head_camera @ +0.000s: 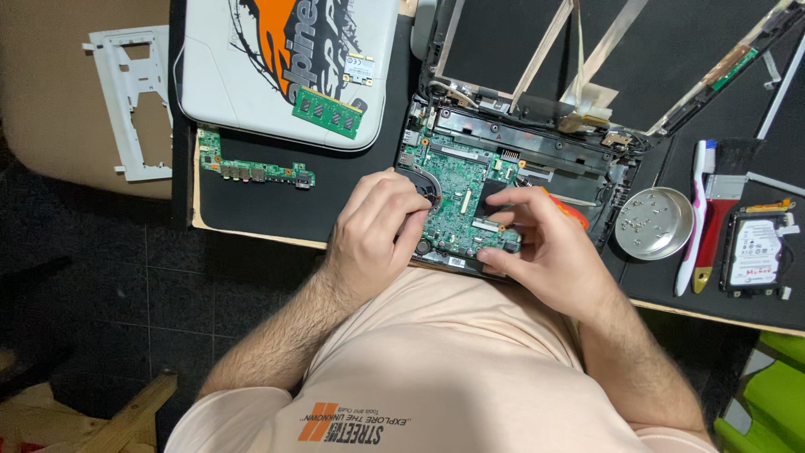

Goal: The person uses a screwdriver to remove screws from the internal chassis of a disassembled laptop. They then disconnect cables and remove a small circuit board from the device.

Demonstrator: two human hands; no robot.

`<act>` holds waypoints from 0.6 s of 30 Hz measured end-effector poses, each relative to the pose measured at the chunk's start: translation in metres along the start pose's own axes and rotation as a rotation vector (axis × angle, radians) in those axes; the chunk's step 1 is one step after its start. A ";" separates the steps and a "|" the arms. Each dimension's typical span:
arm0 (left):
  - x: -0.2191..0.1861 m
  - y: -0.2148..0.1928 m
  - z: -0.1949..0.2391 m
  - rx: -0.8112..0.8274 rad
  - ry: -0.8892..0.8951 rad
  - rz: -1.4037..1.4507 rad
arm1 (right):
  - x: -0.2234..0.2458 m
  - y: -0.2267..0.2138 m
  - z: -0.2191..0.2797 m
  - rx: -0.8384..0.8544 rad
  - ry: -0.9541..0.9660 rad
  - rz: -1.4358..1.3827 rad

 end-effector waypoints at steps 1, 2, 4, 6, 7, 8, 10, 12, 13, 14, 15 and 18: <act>0.001 0.002 0.002 0.001 -0.001 0.003 | 0.006 -0.001 0.004 -0.002 0.003 0.000; 0.002 0.003 0.003 0.001 -0.002 -0.002 | 0.012 -0.003 0.009 -0.050 -0.018 0.088; 0.004 0.004 0.006 0.001 -0.004 -0.007 | 0.016 -0.005 0.016 -0.097 -0.037 0.176; 0.005 0.005 0.006 -0.006 -0.003 -0.011 | 0.015 -0.006 0.022 -0.105 -0.167 0.313; 0.005 0.006 0.007 -0.004 -0.004 -0.009 | 0.014 -0.004 0.022 -0.105 -0.163 0.312; 0.006 0.006 0.008 -0.009 -0.004 -0.010 | 0.014 -0.003 0.023 -0.114 -0.219 0.365; 0.005 0.007 0.007 -0.014 -0.003 -0.010 | 0.012 -0.001 0.023 -0.123 -0.275 0.418; 0.002 0.006 0.006 -0.003 -0.019 -0.003 | 0.013 0.002 0.023 -0.152 -0.424 0.616; 0.002 0.006 0.005 -0.003 -0.020 -0.004 | 0.009 0.001 0.022 -0.152 -0.425 0.615; 0.001 0.006 0.005 -0.006 -0.026 -0.003 | 0.006 0.001 0.022 -0.165 -0.480 0.694; 0.001 0.006 0.005 -0.009 -0.032 -0.002 | 0.003 0.000 0.022 -0.177 -0.536 0.773; -0.001 0.006 0.002 0.009 -0.034 -0.010 | 0.002 0.002 0.023 -0.185 -0.550 0.767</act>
Point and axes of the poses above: each hand's wrist, its own z-axis away from the middle knuckle, its own y-axis out of the palm, x = y × z, the point moved 2 cm from there along -z, towards the middle knuckle, and after that the axes turned 5 degrees about y, right-handed, at the moved point
